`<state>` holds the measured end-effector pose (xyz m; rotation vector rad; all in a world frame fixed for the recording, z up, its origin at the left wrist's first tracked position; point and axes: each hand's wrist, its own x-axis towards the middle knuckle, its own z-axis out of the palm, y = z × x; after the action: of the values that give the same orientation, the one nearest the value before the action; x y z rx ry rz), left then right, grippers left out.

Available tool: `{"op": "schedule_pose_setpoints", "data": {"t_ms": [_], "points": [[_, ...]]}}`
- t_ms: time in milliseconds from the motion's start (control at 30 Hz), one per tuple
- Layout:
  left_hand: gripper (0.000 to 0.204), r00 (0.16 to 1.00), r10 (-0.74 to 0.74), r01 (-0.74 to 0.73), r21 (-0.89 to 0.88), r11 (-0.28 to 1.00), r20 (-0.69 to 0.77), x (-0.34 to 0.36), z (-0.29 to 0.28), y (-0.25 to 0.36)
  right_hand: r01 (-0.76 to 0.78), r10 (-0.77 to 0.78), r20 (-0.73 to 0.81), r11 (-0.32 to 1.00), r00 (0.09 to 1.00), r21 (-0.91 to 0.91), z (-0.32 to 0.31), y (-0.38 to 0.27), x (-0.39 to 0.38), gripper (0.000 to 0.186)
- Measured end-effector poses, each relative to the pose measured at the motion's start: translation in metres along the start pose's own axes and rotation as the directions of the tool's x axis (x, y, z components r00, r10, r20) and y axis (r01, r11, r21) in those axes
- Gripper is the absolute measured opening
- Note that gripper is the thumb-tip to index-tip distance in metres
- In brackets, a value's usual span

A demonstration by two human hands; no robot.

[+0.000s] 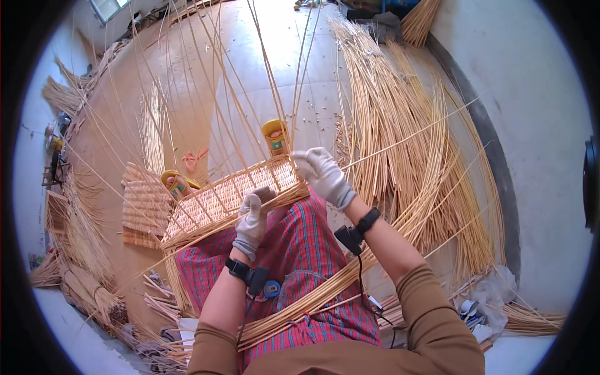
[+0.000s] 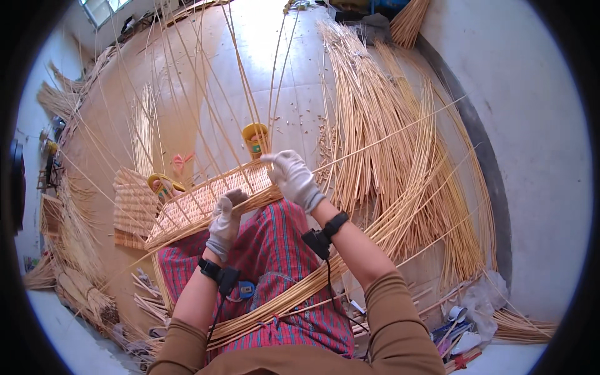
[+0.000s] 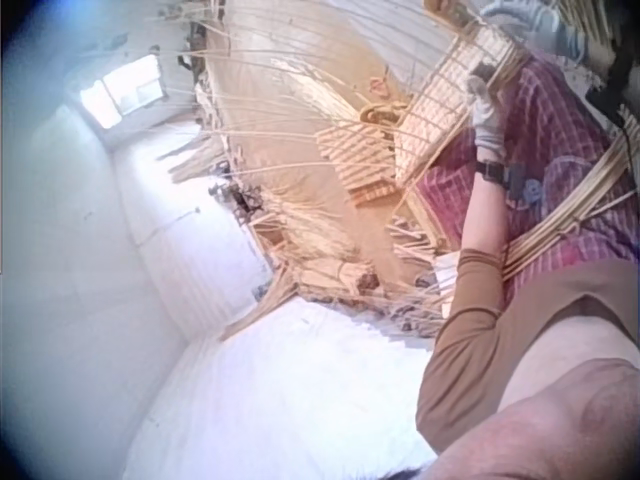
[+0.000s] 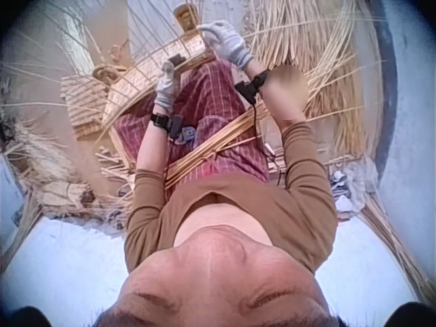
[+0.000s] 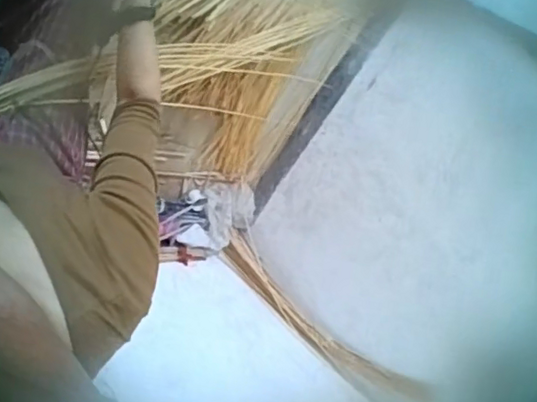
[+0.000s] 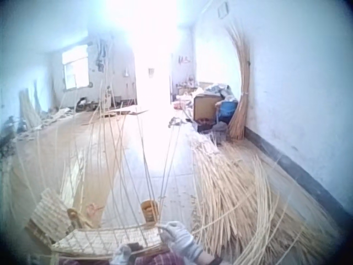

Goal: The person is weaving a wicker basket while sitting on the floor using their hands and pliers.

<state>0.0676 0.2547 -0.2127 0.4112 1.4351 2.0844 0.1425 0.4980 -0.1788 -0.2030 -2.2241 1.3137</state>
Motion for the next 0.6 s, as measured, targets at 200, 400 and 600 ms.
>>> {"op": "schedule_pose_setpoints", "data": {"t_ms": [200, 400, 600], "points": [[0.059, 0.991, 0.131, -0.137, 0.316, 0.939, 0.039, 0.012, 0.043, 0.057, 0.386, -0.254, 0.37, 0.856, 0.894, -0.345, 0.013, -0.04, -0.013, 0.023], [0.089, 0.932, 0.173, -0.363, 0.801, 0.476, 0.319, 0.038, 0.083, 0.058, 0.025, -0.049, 0.038, 0.886, 0.998, 0.463, -0.03, -0.094, 0.016, 0.016], [0.09, 0.952, -0.005, -0.287, 0.897, 0.336, 0.306, 0.027, 0.062, 0.014, -0.272, 0.223, 0.161, 0.691, 0.961, 0.669, -0.133, -0.024, 0.04, 0.021]]}}
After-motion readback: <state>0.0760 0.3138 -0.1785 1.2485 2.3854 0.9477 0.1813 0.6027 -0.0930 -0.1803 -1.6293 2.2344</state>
